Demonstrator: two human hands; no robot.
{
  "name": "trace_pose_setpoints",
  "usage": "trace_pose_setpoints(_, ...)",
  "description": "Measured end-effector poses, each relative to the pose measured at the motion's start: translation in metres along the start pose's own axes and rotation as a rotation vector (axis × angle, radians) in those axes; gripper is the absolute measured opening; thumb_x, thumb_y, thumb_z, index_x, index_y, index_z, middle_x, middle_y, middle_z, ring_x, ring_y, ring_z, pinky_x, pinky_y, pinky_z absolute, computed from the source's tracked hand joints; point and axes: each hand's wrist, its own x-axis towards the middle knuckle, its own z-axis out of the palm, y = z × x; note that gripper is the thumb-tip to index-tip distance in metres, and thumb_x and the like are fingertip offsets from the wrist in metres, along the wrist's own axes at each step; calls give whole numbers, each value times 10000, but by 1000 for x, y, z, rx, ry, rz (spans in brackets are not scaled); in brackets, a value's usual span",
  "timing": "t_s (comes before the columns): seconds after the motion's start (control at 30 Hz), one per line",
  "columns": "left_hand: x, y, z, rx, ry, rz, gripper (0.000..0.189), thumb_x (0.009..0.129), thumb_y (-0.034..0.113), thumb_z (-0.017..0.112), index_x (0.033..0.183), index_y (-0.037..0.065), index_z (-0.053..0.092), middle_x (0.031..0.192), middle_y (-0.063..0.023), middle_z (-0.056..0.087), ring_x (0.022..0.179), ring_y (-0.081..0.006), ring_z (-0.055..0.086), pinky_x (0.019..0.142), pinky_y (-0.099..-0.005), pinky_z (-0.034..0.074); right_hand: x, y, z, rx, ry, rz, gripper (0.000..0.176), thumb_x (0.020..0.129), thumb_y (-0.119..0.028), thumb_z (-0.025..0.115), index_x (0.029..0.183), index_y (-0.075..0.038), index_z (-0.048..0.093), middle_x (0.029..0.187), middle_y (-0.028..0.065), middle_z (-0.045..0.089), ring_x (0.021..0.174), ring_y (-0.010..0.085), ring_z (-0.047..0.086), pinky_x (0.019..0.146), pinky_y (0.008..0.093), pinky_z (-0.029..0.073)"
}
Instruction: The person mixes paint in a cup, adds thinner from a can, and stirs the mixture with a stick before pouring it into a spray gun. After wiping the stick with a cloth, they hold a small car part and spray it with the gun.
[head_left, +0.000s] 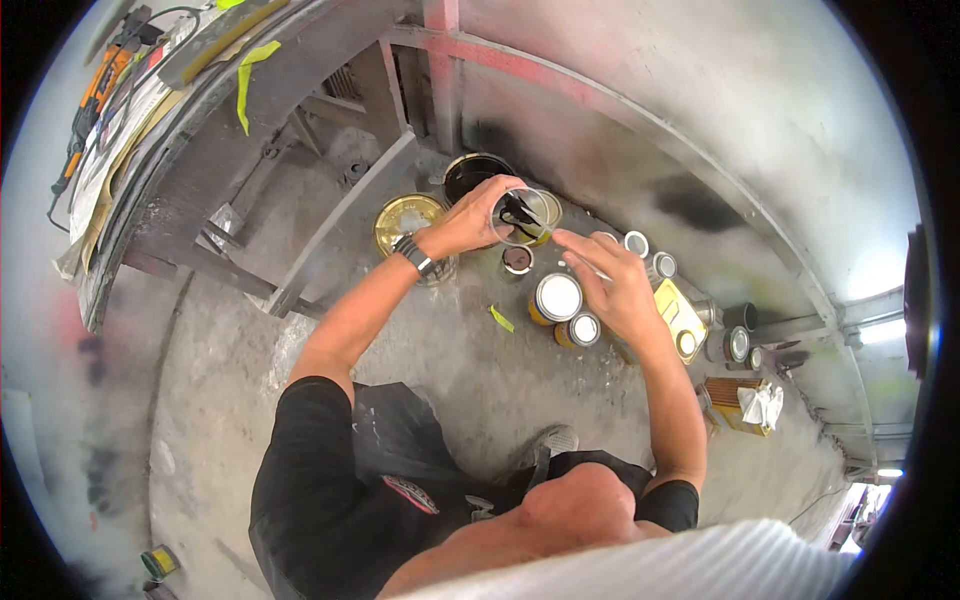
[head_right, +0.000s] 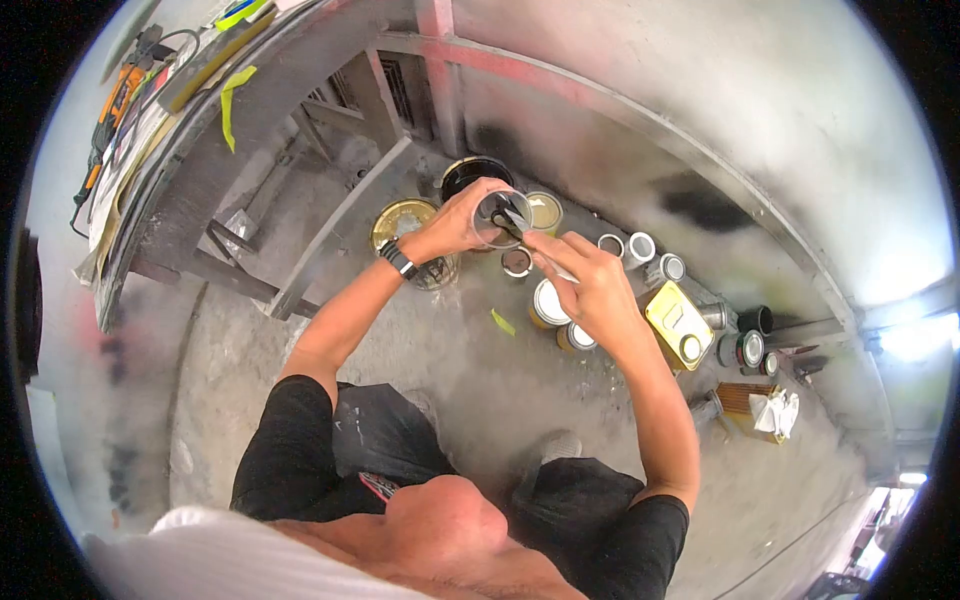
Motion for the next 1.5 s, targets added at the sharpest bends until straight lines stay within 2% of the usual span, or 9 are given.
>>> trace_pose_setpoints(0.1, 1, 12, 10, -6, -58, -1, 723, 770, 41, 843, 1404, 78, 498, 1345, -136, 592, 1300, -345, 584, 1112, -424, 476, -19, 4, -6, -36, 17, -20, 279, 970, -60, 707, 1247, -63, 741, 867, 154, 682, 670, 310, 599, 655, 408, 513)
trace_pose_setpoints(0.23, -1, 27, 21, -15, -121, -21, 720, 772, 50, 848, 1402, 82, 501, 1356, -138, 577, 1309, -349, 570, 1128, -430, 461, -36, -7, -34, 121, 38, 192, 285, 1014, -44, 627, 1281, -12, 722, 1123, 128, 757, 896, 178, 690, 863, 333, 566)
trace_pose_setpoints(0.47, -30, 53, 32, -120, -231, -78, 719, 788, 112, 877, 1399, 71, 498, 1373, -128, 569, 1313, -311, 570, 1128, -415, 454, -79, -3, -34, 413, 77, 413, 260, 1054, -86, 617, 1273, 3, 724, 1121, 100, 766, 896, 154, 693, 796, 301, 579)
trace_pose_setpoints(0.73, -127, 45, 122, -415, -527, -260, 855, 760, 218, 935, 1460, 92, 461, 1431, -132, 533, 1357, -285, 524, 1149, -420, 430, -125, 13, 24, 110, -268, 352, 217, 980, -131, 693, 1166, -37, 751, 1060, 206, 753, 893, 399, 725, 772, 442, 572)
trace_pose_setpoints(1.0, -174, 19, 205, -233, -248, -314, 930, 758, 266, 935, 1516, 69, 433, 1428, -159, 535, 1344, -347, 535, 1141, -448, 443, -181, 87, 74, -13, -274, 338, 213, 995, -181, 671, 1149, -58, 751, 1026, 204, 744, 881, 430, 712, 780, 486, 568)
trace_pose_setpoints(1.17, -198, 23, 125, -175, -234, -505, 732, 724, 436, 942, 1282, 70, 639, 1246, -160, 614, 1204, -383, 586, 1012, -485, 503, -188, 95, 69, 28, -205, 404, 217, 1000, -179, 663, 1148, -46, 750, 1033, 217, 746, 896, 441, 711, 795, 490, 568)
trace_pose_setpoints(1.23, -191, 3, 79, 265, 9, -194, 683, 713, 459, 942, 1216, 83, 673, 1185, -137, 631, 1180, -373, 588, 1024, -490, 480, -189, 98, 69, 55, -184, 393, 221, 999, -185, 664, 1144, -44, 753, 1036, 223, 747, 903, 439, 712, 800, 490, 568)
trace_pose_setpoints(1.37, -123, -10, -10, 793, 293, -382, 939, 647, 587, 941, 1382, 112, 600, 1404, -269, 528, 1304, -462, 506, 1139, -555, 365, -187, 100, 74, 79, -231, 407, 232, 997, -195, 663, 1140, -40, 758, 1040, 231, 747, 915, 426, 716, 809, 486, 569)
trace_pose_setpoints(1.5, -114, -41, -34, 754, -174, -706, 1284, 544, 808, 859, 1549, 103, 483, 1605, -396, 272, 1492, -550, 283, 1222, -627, 218, -187, 102, 75, 67, -216, 349, 228, 991, -195, 661, 1131, -46, 763, 1030, 226, 748, 918, 416, 718, 814, 484, 574)
